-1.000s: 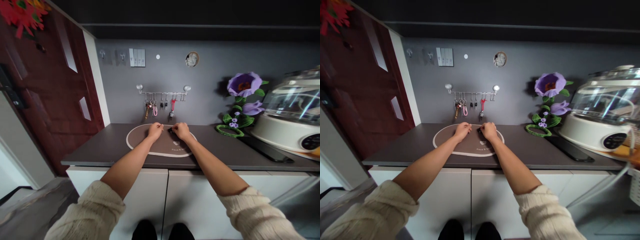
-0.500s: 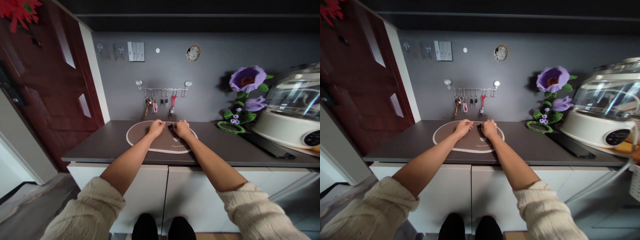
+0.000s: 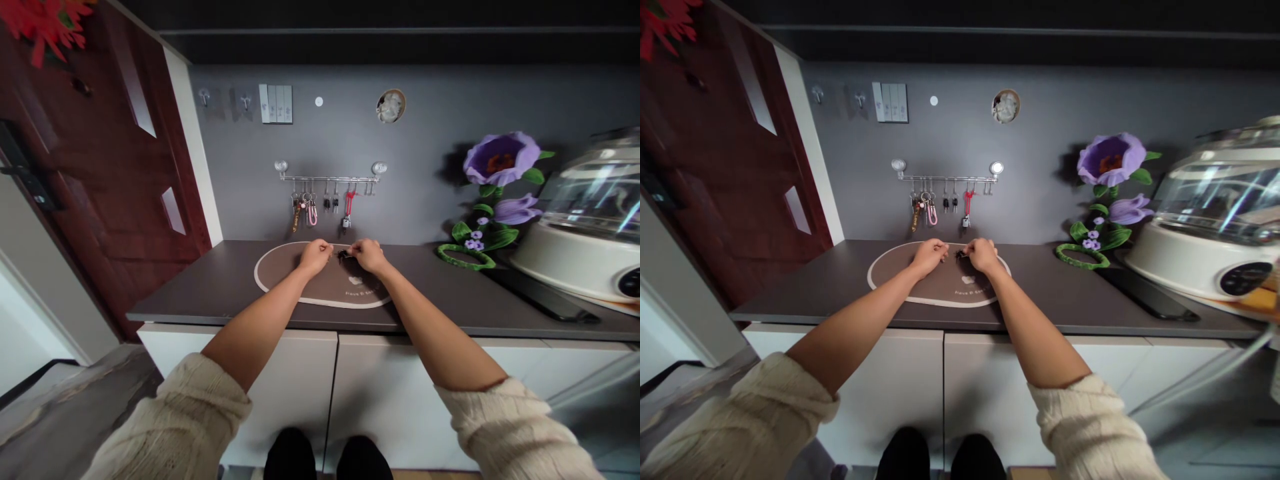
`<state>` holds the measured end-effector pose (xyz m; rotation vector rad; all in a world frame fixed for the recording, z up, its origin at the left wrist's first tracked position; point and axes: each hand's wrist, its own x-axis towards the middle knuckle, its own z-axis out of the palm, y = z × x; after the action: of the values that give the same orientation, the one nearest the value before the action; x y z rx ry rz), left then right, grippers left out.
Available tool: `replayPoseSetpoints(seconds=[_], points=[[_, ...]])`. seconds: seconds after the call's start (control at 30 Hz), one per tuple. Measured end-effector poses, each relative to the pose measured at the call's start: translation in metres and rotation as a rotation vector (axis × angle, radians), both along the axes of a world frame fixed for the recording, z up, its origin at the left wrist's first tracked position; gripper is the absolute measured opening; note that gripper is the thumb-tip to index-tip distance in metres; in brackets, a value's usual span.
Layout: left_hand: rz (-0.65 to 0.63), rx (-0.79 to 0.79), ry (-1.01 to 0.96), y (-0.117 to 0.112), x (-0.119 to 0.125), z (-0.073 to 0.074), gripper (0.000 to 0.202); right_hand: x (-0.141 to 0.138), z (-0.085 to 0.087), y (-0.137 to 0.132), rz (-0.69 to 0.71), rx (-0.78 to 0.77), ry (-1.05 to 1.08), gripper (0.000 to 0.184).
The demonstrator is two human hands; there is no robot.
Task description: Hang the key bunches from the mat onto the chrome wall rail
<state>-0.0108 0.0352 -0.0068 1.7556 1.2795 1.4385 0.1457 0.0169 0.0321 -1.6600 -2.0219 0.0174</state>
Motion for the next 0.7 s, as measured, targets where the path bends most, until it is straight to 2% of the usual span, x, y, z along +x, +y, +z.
replayPoseSetpoints(seconds=[0.23,0.37,0.7], points=[[-0.017,0.016,-0.008,0.002,0.001,-0.001,0.013,0.004,-0.005,0.008,0.127,-0.042,0.193,0.019],[-0.04,0.049,0.004,0.001,0.001,0.0,0.014,0.006,-0.008,0.011,0.229,-0.002,0.293,0.019],[-0.118,0.109,-0.02,-0.018,0.006,0.014,0.016,0.005,-0.004,0.009,0.421,0.006,0.521,0.023]])
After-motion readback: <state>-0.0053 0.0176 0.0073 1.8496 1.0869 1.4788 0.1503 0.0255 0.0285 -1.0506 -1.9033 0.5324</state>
